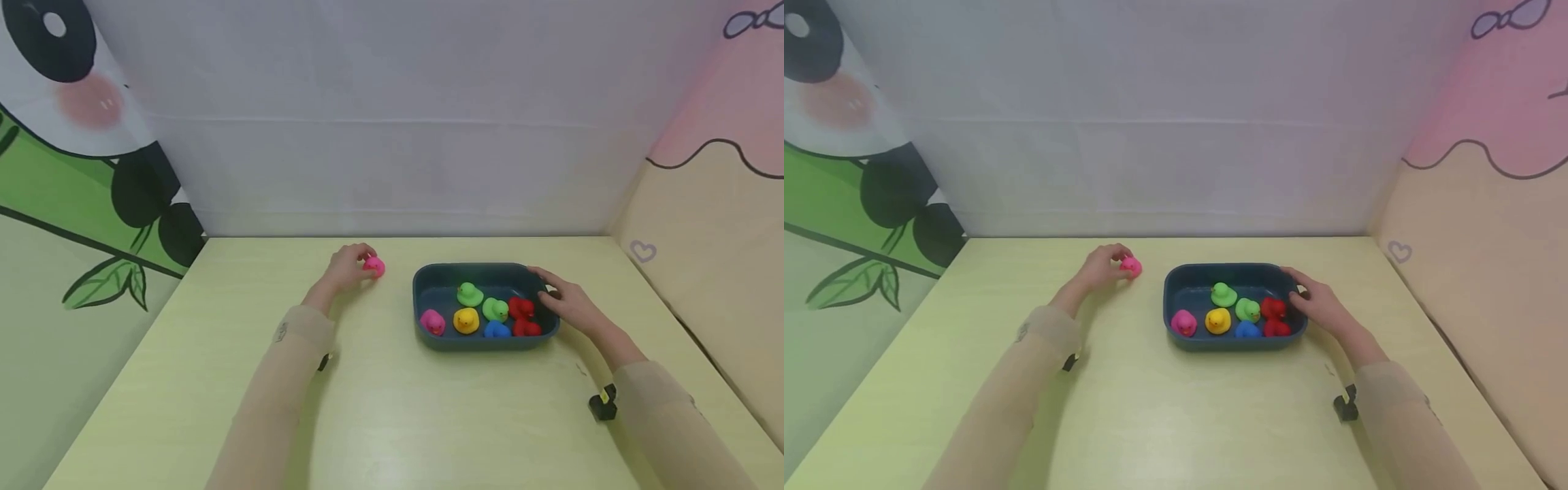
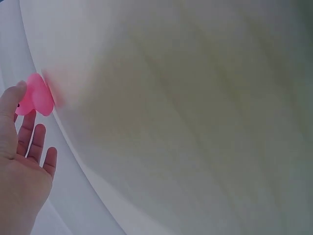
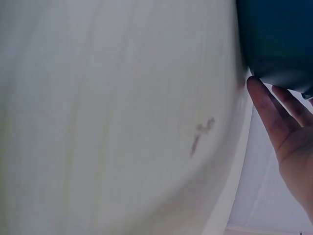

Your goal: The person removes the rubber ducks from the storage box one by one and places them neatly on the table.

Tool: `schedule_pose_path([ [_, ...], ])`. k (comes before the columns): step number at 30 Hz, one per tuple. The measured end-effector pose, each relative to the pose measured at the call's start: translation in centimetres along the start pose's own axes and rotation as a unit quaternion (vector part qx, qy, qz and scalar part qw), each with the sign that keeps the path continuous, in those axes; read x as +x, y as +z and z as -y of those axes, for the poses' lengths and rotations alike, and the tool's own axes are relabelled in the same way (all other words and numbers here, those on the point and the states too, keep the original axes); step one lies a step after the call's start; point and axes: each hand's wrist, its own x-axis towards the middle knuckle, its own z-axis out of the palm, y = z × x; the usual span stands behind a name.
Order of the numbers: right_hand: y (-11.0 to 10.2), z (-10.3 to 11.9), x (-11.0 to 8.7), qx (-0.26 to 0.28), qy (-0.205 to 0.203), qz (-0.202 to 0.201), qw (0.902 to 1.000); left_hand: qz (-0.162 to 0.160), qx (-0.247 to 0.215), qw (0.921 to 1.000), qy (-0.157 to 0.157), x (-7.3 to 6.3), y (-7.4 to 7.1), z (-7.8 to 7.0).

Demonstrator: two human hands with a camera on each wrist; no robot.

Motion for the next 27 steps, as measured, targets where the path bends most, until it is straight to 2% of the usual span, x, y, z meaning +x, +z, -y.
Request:
schedule_pose_path([
  [12, 0.3, -0.4, 0.3, -0.001, 0.002, -0.005, 1.0, 0.0, 0.002, 0.9999, -0.012, 0.1, -0.1, -0.1],
  [22, 0.3, -0.2, 0.2, 0.0, 0.016, 0.001, 0.9999, -0.015, 0.027, 0.999, 0.031, -0.8, -1.4, -0.6],
  [27, 0.2, -0.1, 0.1, 0.0, 0.019, 0.0, 0.9998, -0.04, 0.025, 0.9979, 0.043, -1.5, -2.0, -1.3],
])
